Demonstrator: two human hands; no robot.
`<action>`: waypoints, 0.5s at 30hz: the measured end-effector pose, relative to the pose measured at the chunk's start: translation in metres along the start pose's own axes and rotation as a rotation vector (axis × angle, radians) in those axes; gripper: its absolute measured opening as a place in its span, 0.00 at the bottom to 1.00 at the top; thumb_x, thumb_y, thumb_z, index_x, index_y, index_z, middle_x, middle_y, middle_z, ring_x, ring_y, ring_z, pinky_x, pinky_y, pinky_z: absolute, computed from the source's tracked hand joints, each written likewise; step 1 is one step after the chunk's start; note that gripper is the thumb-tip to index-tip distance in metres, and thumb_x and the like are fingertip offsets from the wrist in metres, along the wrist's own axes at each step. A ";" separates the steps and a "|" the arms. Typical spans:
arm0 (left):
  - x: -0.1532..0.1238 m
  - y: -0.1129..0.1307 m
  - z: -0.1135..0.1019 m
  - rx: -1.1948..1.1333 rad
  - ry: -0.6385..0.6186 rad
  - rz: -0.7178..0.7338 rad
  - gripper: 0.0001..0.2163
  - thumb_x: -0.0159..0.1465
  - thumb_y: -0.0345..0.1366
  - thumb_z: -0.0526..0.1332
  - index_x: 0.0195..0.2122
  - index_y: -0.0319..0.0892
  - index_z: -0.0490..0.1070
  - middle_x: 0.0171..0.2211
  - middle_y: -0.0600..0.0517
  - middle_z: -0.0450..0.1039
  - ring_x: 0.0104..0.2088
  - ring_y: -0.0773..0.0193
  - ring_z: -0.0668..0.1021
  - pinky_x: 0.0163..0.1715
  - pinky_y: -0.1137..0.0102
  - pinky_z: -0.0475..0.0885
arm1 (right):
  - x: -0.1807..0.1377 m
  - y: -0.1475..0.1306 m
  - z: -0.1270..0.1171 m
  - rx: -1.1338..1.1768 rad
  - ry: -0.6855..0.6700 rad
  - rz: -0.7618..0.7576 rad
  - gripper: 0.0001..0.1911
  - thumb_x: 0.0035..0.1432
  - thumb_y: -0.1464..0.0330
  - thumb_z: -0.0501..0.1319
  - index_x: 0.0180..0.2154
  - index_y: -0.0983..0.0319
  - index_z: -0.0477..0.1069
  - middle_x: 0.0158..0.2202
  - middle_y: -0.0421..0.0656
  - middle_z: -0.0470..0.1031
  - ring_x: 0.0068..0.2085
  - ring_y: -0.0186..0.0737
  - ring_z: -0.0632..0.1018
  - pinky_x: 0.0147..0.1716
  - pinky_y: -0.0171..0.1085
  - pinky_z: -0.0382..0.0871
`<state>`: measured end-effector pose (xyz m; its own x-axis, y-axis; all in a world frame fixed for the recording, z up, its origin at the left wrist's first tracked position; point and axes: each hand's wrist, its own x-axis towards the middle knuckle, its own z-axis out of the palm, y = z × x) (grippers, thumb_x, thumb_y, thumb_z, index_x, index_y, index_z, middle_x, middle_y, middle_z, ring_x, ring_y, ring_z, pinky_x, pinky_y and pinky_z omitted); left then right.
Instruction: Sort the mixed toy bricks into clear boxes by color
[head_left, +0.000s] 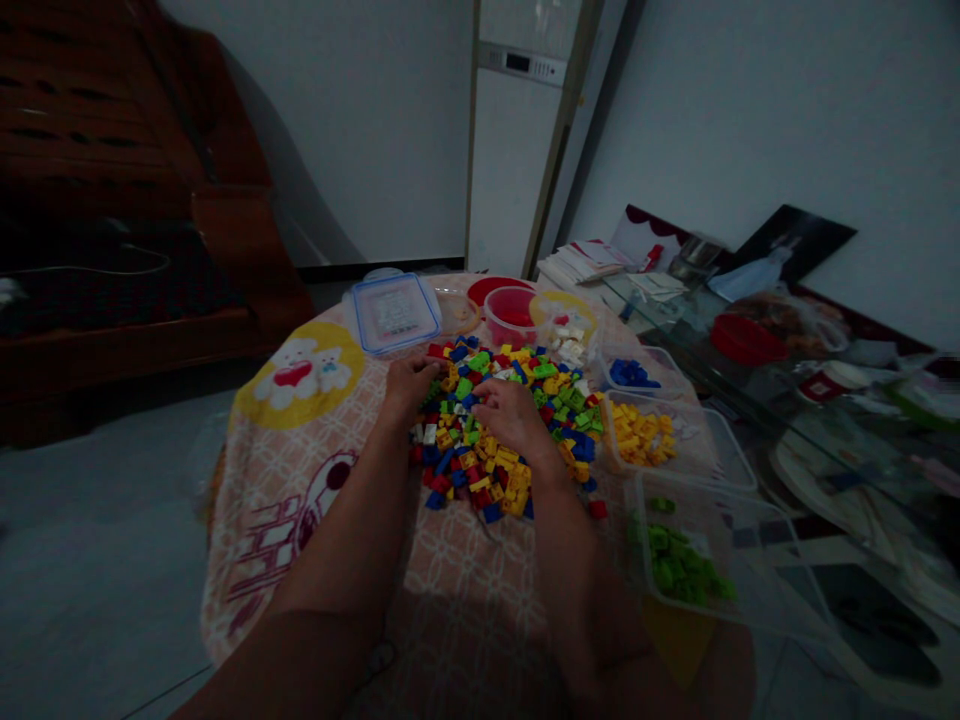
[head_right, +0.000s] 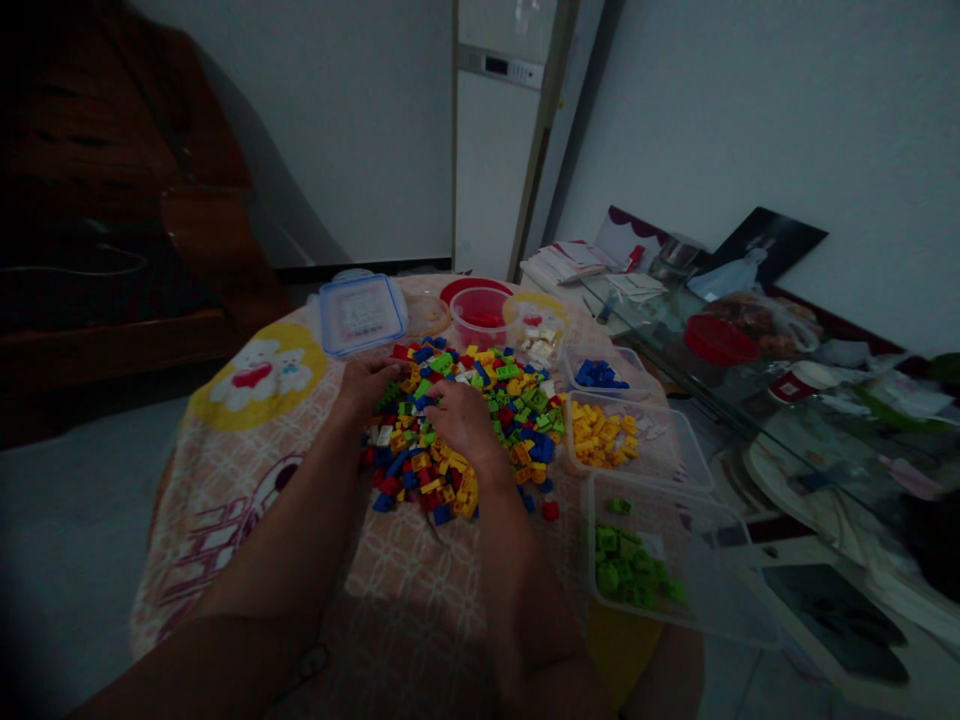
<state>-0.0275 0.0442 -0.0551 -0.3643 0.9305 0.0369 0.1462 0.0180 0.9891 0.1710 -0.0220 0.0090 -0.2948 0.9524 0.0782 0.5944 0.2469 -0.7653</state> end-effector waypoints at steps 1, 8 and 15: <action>0.000 0.000 0.000 0.011 0.003 0.001 0.08 0.52 0.33 0.64 0.30 0.40 0.84 0.29 0.49 0.84 0.33 0.60 0.83 0.41 0.68 0.78 | 0.001 0.004 -0.003 0.080 0.031 0.033 0.09 0.56 0.71 0.64 0.40 0.60 0.78 0.25 0.35 0.77 0.30 0.38 0.80 0.35 0.35 0.75; -0.004 0.007 0.002 -0.046 -0.005 -0.011 0.08 0.51 0.32 0.64 0.28 0.40 0.83 0.28 0.50 0.83 0.33 0.59 0.83 0.39 0.68 0.79 | 0.001 0.033 -0.034 0.586 0.402 0.253 0.12 0.50 0.70 0.65 0.39 0.63 0.73 0.21 0.35 0.75 0.21 0.36 0.78 0.20 0.30 0.72; -0.003 0.006 0.001 -0.030 0.010 0.001 0.07 0.51 0.31 0.64 0.28 0.41 0.83 0.27 0.51 0.83 0.32 0.59 0.83 0.39 0.68 0.79 | 0.002 0.091 -0.074 0.688 1.084 0.220 0.25 0.49 0.65 0.64 0.50 0.65 0.73 0.31 0.41 0.79 0.35 0.41 0.84 0.32 0.37 0.82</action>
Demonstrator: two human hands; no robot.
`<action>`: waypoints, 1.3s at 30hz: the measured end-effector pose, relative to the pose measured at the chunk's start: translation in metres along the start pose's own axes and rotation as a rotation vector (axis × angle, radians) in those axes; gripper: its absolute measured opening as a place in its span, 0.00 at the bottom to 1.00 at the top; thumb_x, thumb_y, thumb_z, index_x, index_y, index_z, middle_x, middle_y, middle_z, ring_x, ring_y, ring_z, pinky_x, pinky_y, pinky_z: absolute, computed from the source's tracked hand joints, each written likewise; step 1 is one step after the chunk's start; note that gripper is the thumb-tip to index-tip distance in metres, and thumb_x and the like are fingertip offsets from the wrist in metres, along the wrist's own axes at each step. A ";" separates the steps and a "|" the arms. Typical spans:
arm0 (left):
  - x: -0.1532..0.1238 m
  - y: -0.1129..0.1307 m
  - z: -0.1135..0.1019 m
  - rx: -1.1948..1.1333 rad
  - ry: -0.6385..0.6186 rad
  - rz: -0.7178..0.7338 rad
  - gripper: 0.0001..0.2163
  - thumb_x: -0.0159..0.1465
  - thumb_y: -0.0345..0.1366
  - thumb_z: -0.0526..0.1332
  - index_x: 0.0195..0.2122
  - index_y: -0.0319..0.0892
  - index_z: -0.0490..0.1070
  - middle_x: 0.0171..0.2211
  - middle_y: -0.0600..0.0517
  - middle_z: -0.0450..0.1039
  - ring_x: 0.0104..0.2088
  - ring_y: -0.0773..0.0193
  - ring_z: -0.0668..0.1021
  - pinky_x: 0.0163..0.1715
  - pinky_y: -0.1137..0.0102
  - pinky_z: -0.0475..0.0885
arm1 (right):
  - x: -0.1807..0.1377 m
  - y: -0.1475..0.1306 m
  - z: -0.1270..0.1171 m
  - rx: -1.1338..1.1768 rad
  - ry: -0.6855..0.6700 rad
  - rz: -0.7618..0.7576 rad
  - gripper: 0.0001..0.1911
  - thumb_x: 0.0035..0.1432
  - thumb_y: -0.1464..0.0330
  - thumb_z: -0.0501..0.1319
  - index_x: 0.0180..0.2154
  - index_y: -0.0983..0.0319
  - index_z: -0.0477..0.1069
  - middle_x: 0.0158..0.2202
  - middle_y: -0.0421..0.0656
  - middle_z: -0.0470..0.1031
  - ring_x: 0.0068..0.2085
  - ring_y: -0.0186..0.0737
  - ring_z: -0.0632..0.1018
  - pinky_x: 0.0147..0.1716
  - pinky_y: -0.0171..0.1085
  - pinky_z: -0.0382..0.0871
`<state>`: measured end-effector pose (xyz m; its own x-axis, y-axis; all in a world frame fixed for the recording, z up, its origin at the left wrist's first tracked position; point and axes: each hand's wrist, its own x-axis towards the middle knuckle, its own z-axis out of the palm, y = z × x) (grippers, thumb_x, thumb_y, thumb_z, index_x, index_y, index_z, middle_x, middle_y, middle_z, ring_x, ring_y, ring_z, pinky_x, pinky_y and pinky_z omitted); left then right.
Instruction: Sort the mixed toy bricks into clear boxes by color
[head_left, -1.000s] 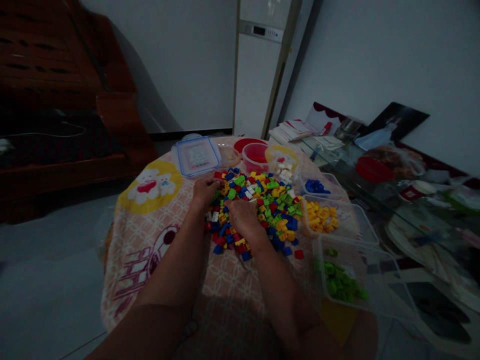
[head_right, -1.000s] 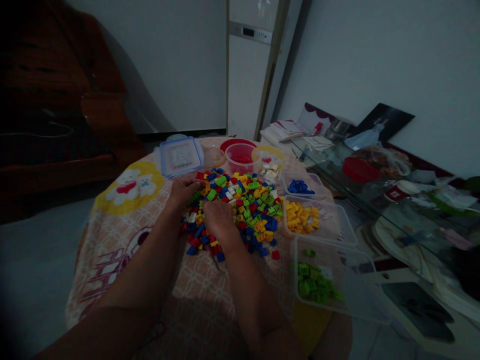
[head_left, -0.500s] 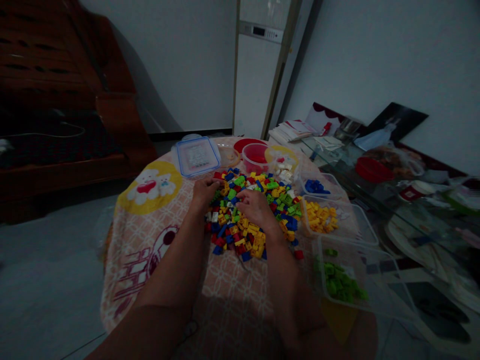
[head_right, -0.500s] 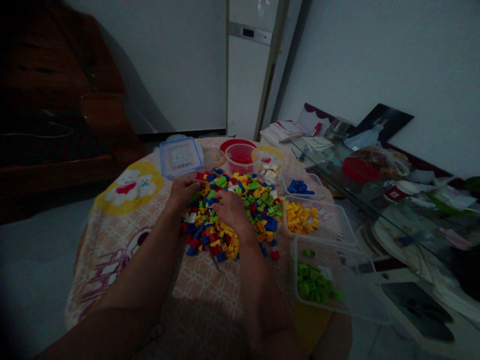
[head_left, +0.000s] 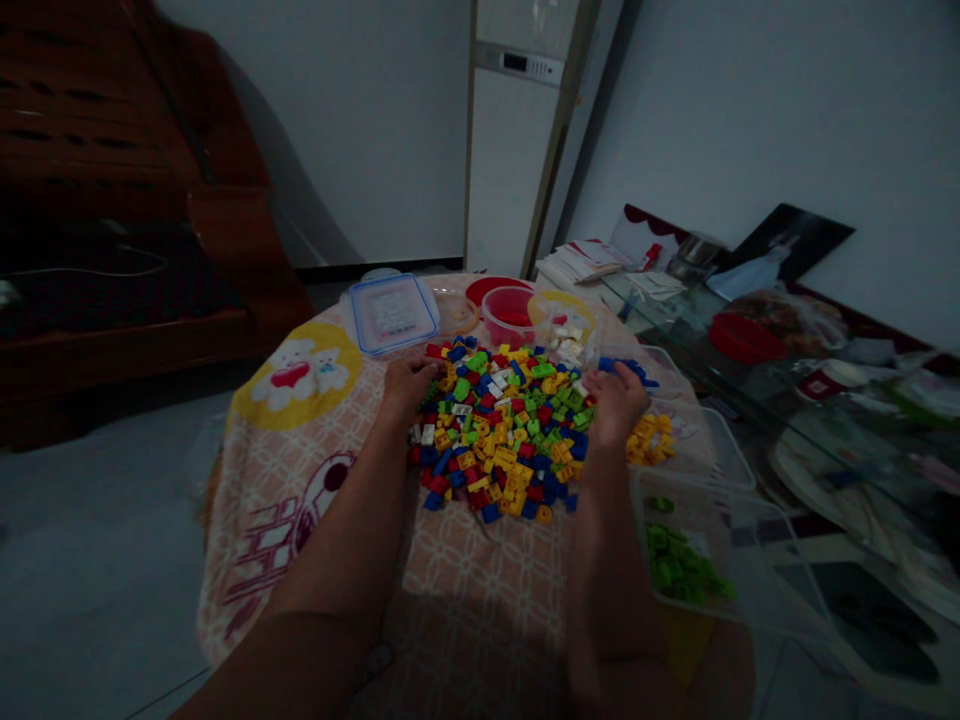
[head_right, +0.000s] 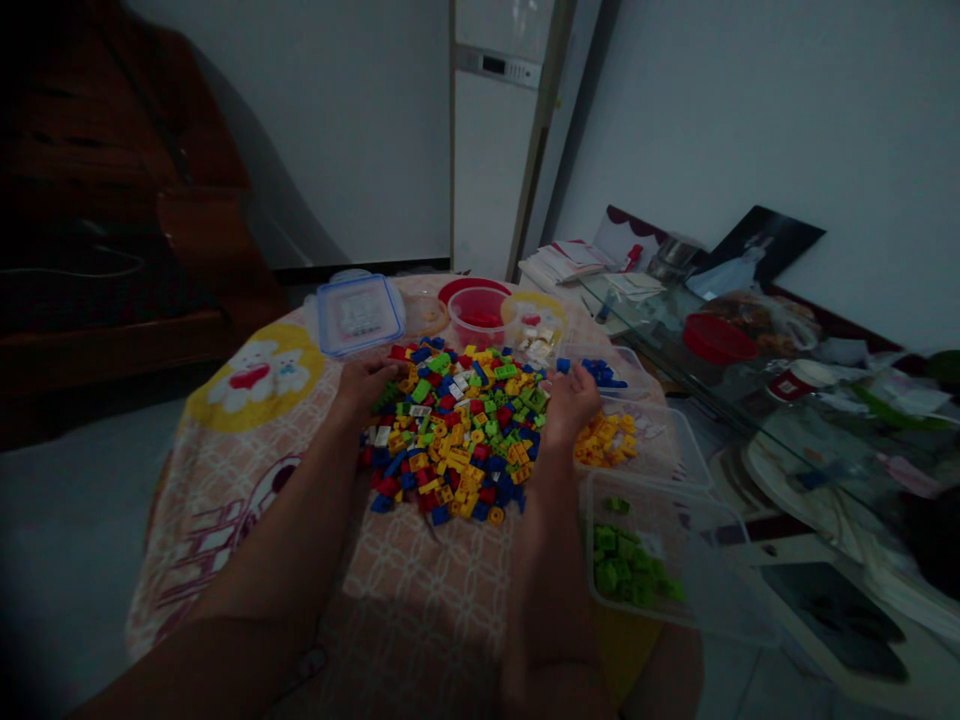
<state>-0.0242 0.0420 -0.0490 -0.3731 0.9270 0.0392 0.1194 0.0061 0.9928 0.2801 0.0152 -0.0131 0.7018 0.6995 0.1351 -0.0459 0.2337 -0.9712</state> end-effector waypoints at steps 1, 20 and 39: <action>0.000 -0.001 0.000 0.000 -0.001 -0.002 0.07 0.51 0.31 0.64 0.28 0.41 0.83 0.27 0.50 0.83 0.33 0.59 0.83 0.39 0.68 0.79 | 0.007 0.003 -0.005 0.000 0.048 -0.029 0.28 0.49 0.65 0.63 0.53 0.65 0.72 0.36 0.43 0.80 0.39 0.43 0.84 0.35 0.39 0.83; 0.004 -0.006 0.000 0.011 -0.003 0.006 0.07 0.52 0.32 0.64 0.29 0.41 0.84 0.28 0.51 0.82 0.32 0.61 0.82 0.39 0.69 0.77 | 0.017 0.006 -0.016 -0.063 0.104 -0.177 0.36 0.56 0.65 0.56 0.66 0.62 0.66 0.67 0.54 0.69 0.68 0.48 0.71 0.60 0.49 0.74; 0.003 -0.006 -0.001 -0.060 -0.039 -0.030 0.06 0.52 0.32 0.65 0.27 0.39 0.82 0.28 0.49 0.82 0.32 0.60 0.83 0.42 0.67 0.79 | -0.172 -0.047 0.070 -1.184 -1.446 -0.596 0.09 0.63 0.65 0.67 0.43 0.60 0.81 0.46 0.50 0.84 0.51 0.49 0.82 0.45 0.39 0.72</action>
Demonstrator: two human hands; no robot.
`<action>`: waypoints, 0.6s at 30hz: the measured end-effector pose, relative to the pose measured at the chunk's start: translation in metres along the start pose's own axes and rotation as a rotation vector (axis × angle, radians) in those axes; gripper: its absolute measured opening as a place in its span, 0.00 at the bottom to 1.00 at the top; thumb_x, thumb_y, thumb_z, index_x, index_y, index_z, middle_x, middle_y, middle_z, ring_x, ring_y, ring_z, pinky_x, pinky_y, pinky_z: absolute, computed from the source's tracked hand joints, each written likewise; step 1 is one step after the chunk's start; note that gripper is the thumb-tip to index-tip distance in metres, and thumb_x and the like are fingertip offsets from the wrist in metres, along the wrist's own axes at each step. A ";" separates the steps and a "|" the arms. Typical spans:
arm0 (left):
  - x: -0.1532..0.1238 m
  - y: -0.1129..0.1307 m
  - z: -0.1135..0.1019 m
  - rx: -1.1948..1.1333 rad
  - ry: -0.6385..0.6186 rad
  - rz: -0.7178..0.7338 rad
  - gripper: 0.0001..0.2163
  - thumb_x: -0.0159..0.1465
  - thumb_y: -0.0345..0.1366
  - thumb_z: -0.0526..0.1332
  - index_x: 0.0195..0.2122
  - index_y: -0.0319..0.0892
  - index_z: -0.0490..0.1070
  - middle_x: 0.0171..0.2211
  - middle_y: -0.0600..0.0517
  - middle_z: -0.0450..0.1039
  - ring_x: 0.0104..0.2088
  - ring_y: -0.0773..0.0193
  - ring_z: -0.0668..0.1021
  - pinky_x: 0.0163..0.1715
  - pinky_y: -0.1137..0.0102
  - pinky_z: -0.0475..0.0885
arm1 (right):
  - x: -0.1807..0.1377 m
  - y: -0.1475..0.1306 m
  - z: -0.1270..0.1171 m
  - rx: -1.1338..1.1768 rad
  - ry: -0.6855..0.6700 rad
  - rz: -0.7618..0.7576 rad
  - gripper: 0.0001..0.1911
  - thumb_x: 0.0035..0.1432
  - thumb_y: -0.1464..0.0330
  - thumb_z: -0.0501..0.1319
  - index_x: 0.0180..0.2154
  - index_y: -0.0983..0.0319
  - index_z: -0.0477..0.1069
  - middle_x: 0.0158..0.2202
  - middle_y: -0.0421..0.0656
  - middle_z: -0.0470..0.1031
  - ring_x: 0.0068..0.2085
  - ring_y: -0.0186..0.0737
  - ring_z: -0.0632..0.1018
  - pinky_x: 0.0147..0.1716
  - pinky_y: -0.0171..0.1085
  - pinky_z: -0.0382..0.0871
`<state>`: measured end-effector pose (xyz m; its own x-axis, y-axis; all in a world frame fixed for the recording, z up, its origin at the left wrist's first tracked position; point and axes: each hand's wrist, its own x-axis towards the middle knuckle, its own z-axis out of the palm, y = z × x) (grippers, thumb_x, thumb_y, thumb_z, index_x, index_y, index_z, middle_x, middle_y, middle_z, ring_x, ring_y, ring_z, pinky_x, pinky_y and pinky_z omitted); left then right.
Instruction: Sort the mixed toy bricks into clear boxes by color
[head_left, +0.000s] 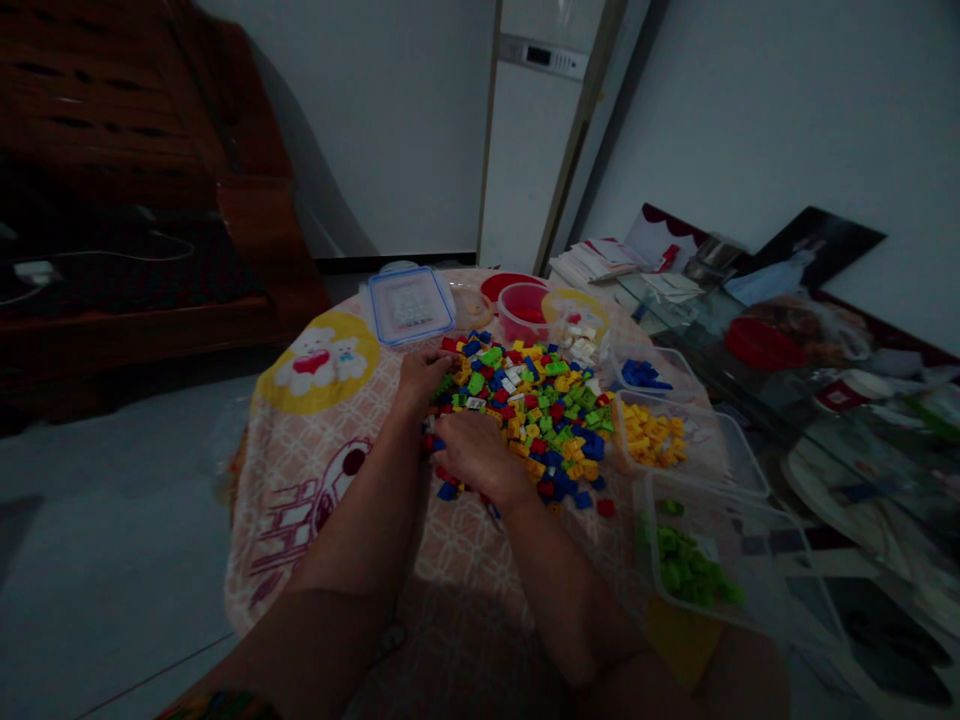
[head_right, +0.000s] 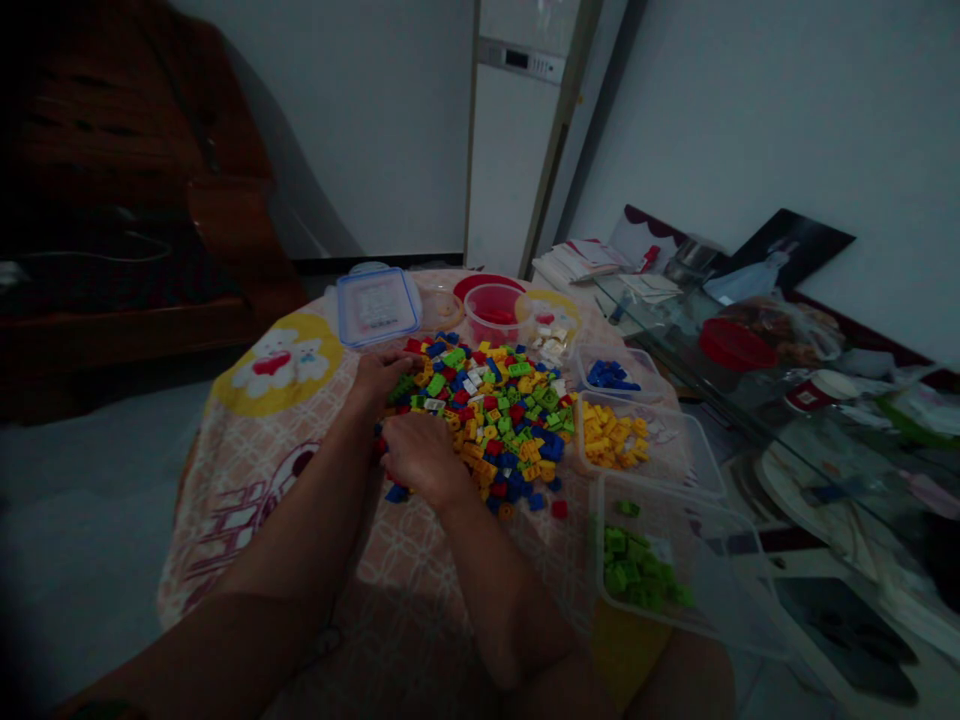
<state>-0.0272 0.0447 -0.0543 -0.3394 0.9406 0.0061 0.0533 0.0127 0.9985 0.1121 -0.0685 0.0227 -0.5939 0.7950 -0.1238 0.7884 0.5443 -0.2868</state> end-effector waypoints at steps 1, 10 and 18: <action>0.000 0.000 0.000 0.000 0.005 -0.002 0.05 0.52 0.32 0.65 0.27 0.39 0.82 0.28 0.49 0.82 0.32 0.60 0.83 0.42 0.66 0.79 | -0.001 -0.003 0.000 -0.045 -0.014 0.008 0.09 0.65 0.67 0.64 0.45 0.61 0.81 0.48 0.51 0.84 0.52 0.49 0.82 0.46 0.39 0.72; 0.001 -0.002 0.000 -0.008 0.003 0.007 0.07 0.51 0.32 0.64 0.28 0.40 0.83 0.28 0.50 0.83 0.32 0.60 0.83 0.39 0.68 0.78 | 0.004 0.022 -0.007 0.234 0.114 0.002 0.10 0.64 0.70 0.61 0.34 0.61 0.81 0.37 0.45 0.84 0.42 0.41 0.82 0.41 0.34 0.68; 0.001 -0.003 0.001 0.014 0.014 0.016 0.08 0.52 0.32 0.63 0.28 0.40 0.83 0.26 0.50 0.82 0.31 0.62 0.82 0.37 0.70 0.77 | -0.018 0.102 -0.028 0.863 0.520 0.320 0.07 0.55 0.67 0.60 0.26 0.61 0.74 0.21 0.36 0.74 0.21 0.34 0.73 0.23 0.32 0.66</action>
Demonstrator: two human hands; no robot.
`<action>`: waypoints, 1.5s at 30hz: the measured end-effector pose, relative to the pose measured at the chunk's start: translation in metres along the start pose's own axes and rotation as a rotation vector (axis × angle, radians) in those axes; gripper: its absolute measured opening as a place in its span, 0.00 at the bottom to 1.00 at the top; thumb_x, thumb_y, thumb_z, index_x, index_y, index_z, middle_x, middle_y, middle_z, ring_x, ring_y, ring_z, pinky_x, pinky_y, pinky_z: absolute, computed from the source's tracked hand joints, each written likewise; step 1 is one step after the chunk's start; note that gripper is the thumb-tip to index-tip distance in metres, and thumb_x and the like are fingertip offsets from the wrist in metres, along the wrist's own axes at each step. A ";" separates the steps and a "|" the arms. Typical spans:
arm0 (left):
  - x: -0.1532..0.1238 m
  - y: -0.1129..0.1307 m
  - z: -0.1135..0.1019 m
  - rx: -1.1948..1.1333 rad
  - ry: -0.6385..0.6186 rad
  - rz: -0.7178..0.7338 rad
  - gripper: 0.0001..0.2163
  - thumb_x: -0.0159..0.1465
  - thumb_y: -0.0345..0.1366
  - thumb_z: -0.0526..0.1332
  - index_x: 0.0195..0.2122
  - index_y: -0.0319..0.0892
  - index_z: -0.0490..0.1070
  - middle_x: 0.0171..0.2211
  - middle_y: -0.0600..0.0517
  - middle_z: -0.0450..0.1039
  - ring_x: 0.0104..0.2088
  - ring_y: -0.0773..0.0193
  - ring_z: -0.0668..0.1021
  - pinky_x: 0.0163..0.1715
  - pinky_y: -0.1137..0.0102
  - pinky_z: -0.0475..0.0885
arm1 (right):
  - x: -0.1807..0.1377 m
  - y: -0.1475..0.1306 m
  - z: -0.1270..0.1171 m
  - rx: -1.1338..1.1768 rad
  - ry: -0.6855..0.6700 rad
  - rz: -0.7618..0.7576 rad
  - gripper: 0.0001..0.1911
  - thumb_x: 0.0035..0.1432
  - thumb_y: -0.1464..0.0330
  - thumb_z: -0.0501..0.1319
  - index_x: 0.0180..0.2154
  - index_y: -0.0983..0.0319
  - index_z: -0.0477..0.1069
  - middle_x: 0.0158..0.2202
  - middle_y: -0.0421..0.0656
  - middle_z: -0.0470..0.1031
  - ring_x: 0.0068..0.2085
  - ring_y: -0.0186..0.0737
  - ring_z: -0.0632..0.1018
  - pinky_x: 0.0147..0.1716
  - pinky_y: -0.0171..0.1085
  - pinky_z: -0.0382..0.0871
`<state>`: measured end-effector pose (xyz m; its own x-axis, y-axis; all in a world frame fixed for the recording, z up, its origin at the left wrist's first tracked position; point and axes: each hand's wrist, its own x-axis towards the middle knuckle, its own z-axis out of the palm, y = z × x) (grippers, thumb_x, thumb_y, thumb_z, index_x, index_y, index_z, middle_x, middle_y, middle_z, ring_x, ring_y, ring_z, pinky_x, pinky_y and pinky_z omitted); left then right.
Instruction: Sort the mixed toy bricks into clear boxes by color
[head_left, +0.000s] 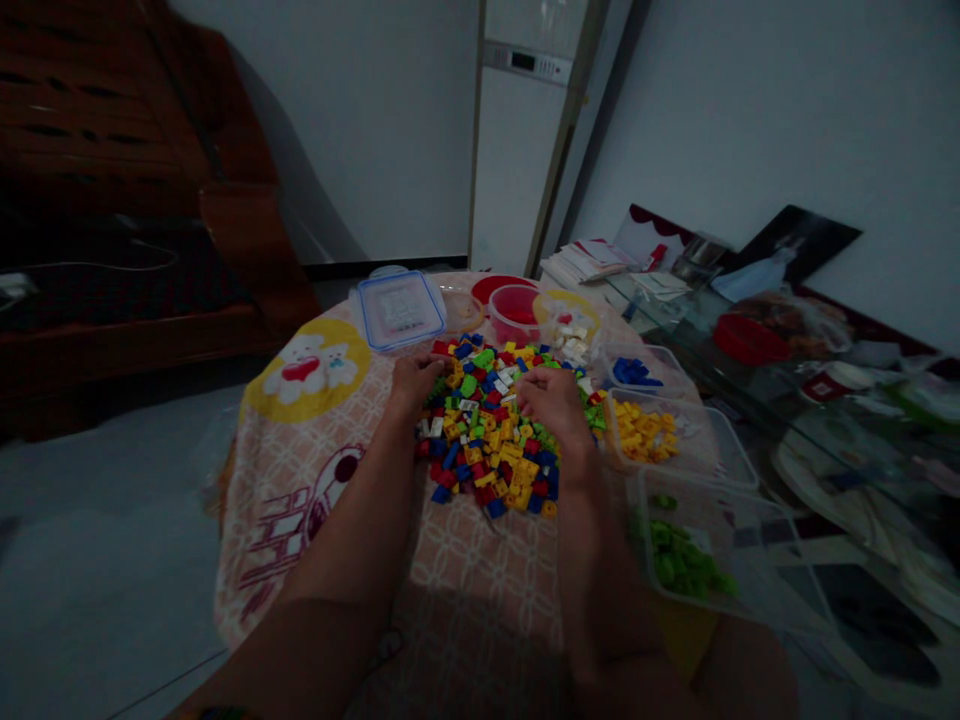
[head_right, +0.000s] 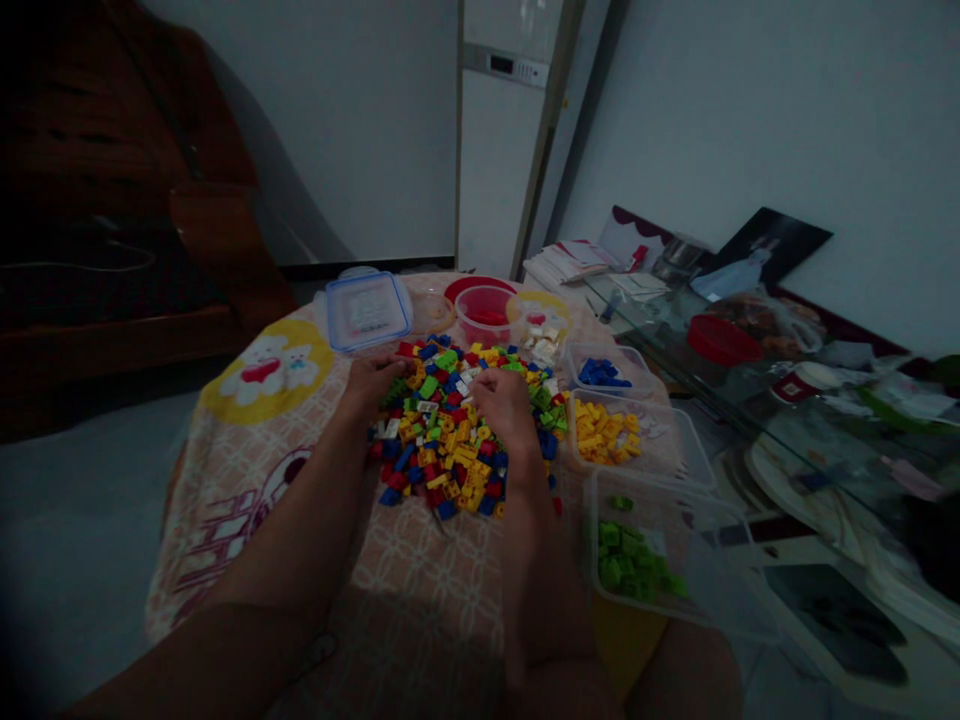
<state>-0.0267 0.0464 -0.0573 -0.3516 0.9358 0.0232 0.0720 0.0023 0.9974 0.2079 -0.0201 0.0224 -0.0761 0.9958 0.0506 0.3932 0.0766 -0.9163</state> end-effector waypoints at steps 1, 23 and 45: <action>0.000 0.000 0.000 0.002 -0.003 0.005 0.08 0.52 0.32 0.63 0.28 0.40 0.83 0.26 0.50 0.82 0.31 0.62 0.82 0.37 0.70 0.77 | 0.000 0.002 -0.006 0.034 0.030 0.017 0.07 0.54 0.66 0.60 0.26 0.61 0.74 0.21 0.36 0.74 0.21 0.34 0.73 0.22 0.31 0.65; -0.001 -0.001 -0.002 -0.027 -0.016 0.005 0.08 0.51 0.32 0.64 0.30 0.39 0.83 0.30 0.48 0.83 0.33 0.59 0.83 0.41 0.67 0.78 | -0.029 -0.033 0.074 -0.646 -0.478 -0.309 0.09 0.62 0.63 0.69 0.39 0.62 0.81 0.39 0.46 0.83 0.44 0.45 0.82 0.43 0.38 0.71; -0.008 0.008 0.000 0.030 0.019 0.011 0.07 0.53 0.31 0.64 0.28 0.40 0.83 0.28 0.50 0.83 0.32 0.60 0.82 0.39 0.69 0.77 | 0.016 0.054 -0.071 0.468 0.807 0.080 0.25 0.47 0.67 0.66 0.48 0.66 0.75 0.36 0.42 0.80 0.34 0.37 0.82 0.33 0.35 0.82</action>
<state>-0.0233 0.0386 -0.0496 -0.3682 0.9291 0.0360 0.1039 0.0026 0.9946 0.2929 0.0034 0.0024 0.6636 0.7438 0.0804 -0.0528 0.1537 -0.9867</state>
